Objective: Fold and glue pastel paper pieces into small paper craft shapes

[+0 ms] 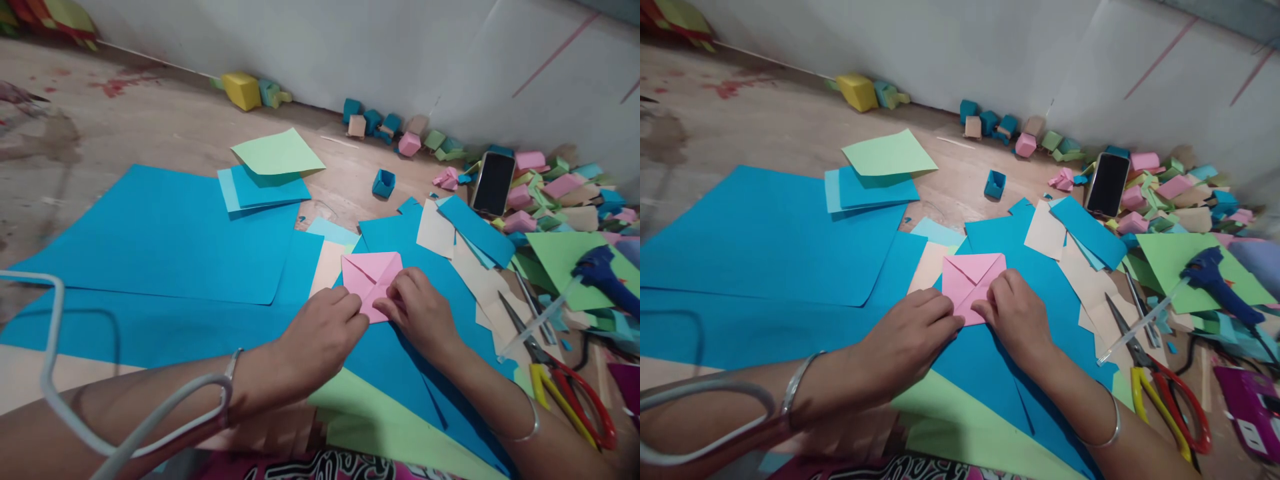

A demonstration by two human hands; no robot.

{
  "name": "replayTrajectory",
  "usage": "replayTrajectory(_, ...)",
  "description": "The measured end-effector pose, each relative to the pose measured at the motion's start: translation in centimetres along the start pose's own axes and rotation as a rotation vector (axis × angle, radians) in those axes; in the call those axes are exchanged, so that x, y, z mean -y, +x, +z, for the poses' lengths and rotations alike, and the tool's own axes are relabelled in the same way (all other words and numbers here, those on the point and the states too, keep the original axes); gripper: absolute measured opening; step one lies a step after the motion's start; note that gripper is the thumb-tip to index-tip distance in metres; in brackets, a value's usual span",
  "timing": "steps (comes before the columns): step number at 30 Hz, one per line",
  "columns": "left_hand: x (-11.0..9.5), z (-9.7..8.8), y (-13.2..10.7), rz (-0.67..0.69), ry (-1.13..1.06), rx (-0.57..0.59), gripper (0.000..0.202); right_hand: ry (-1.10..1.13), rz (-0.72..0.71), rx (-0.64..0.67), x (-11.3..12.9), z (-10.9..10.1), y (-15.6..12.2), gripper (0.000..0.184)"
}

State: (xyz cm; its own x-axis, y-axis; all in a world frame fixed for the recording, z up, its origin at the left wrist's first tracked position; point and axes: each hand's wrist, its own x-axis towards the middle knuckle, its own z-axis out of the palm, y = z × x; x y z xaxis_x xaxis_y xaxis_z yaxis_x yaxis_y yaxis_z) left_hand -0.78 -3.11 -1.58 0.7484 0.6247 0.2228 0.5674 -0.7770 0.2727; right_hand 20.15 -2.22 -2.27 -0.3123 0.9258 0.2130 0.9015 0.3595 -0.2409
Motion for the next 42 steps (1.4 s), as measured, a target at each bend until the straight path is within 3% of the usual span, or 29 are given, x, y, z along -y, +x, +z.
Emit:
replayTrajectory(7, 0.15, -0.13, 0.3, 0.066, -0.058, -0.002, 0.02, -0.008, -0.033, -0.006, 0.12, -0.13, 0.06, 0.024)
replayTrajectory(42, 0.11, -0.55, 1.0, 0.059, 0.078, 0.173, 0.026, 0.036, -0.03, 0.035, 0.09, -0.4, 0.1, 0.022)
